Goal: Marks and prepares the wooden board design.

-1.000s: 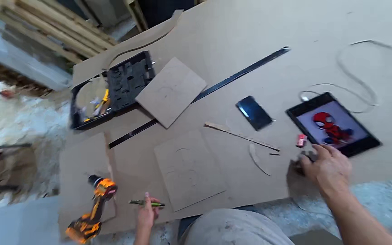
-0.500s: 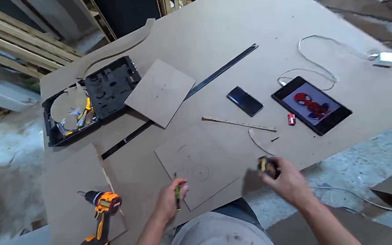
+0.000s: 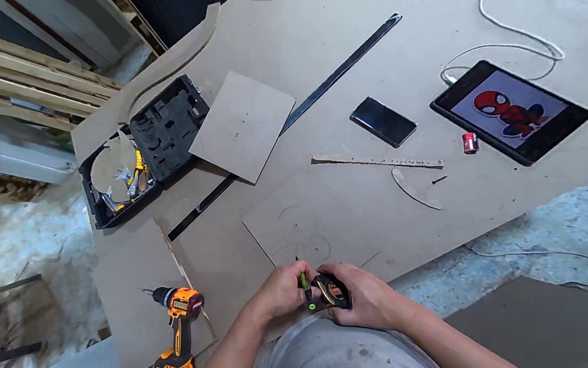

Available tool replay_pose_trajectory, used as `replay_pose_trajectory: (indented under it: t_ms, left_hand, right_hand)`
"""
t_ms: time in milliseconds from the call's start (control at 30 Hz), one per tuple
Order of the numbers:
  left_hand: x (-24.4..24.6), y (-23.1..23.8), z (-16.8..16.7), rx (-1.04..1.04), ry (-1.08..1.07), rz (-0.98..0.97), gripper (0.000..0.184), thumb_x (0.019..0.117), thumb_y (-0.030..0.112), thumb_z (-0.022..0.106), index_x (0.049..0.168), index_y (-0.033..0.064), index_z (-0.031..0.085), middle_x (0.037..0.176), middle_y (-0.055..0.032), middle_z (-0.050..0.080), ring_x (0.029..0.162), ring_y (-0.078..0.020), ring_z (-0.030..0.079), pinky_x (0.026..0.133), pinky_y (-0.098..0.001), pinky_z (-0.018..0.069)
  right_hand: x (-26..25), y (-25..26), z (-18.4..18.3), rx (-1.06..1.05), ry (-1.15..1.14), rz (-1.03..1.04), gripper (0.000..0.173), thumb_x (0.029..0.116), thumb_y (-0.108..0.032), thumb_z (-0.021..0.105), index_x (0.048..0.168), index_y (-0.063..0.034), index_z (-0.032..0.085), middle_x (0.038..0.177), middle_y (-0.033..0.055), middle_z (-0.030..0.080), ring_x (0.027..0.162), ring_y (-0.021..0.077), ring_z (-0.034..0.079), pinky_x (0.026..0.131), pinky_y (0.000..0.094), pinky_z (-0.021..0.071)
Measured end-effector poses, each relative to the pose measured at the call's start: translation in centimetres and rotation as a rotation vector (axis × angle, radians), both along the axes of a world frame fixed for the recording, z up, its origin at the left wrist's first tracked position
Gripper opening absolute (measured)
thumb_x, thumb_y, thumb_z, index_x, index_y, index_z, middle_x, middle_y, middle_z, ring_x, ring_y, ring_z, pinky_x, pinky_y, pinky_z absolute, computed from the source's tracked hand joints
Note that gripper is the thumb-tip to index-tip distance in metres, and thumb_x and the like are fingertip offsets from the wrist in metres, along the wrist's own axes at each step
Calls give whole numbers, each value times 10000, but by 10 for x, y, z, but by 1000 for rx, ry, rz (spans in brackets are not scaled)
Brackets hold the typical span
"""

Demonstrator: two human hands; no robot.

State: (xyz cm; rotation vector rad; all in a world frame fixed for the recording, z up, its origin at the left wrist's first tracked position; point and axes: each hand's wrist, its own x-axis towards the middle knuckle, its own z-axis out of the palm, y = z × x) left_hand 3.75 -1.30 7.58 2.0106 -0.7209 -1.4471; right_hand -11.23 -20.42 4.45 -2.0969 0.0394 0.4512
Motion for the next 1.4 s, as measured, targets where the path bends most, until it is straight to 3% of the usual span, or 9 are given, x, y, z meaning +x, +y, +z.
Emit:
replay_pose_trajectory:
  t_ms: [133,267,400,467,533,667,867,1100,1400]
  left_hand:
    - [53,-2,-2,18,-124,27,279,982,302,697,1096,50,660,824,-82,646,724,-187,628,709,-407,556]
    - [130,-38,-30,202,-421,263,294,987,241,693,1207,50,654,974,-174,719,904,-332,710,852,-571,576]
    - [161,-76,-55,341,-582,262,282,967,148,644,1240,76,632,1058,-191,715,1033,-378,696,889,-614,551]
    - [163,-81,-65,349,-591,264,278,982,143,610,1253,99,648,1092,-192,717,1062,-378,695,901,-617,551]
    - [163,-78,-71,307,-582,300,235,1009,201,620,1221,124,687,1080,-161,729,1048,-343,701,915,-597,548]
    - [162,-69,-78,230,-558,349,233,1005,270,657,1178,123,708,993,-116,738,916,-281,721,859,-538,579]
    - [155,-58,-81,236,-523,384,261,1002,314,677,1177,123,701,963,-117,736,874,-273,724,836,-524,586]
    - [145,-40,-82,189,-446,414,321,936,298,770,1192,120,693,968,-101,736,870,-252,721,833,-509,591]
    - [133,-28,-84,227,-593,524,365,942,402,756,1190,140,702,982,-111,746,930,-290,723,863,-550,570]
  right_hand:
    - [1,-6,-5,-2,83,-58,662,883,-526,648,1507,-366,497,1243,43,658,1064,201,667,879,465,571]
    - [-11,-37,-15,-33,390,-193,535,877,-555,645,1300,-232,586,1021,29,679,900,207,675,788,484,563]
    - [-30,-44,-40,24,526,-348,254,930,-431,631,1000,-188,648,823,12,669,755,176,675,694,451,566]
    - [-31,-39,-45,-1,507,-428,216,917,-427,653,948,-215,680,799,-16,669,757,158,659,697,451,541]
    - [-27,-31,-44,-65,492,-408,191,926,-392,615,1007,-242,702,814,-28,688,773,155,673,700,453,554]
    - [-15,-14,-41,-145,563,-391,253,975,-401,525,961,-240,720,806,15,698,801,213,688,701,502,535]
    - [-12,-16,-46,-274,648,-312,662,1037,-659,292,781,-199,694,767,40,686,812,253,686,717,523,520]
    - [-11,-20,-45,-264,725,-345,620,1034,-638,374,729,-214,708,731,18,688,756,226,678,673,513,511]
    - [17,-55,-41,-489,596,-399,658,1040,-628,379,745,-117,669,775,126,684,830,341,697,698,570,534]
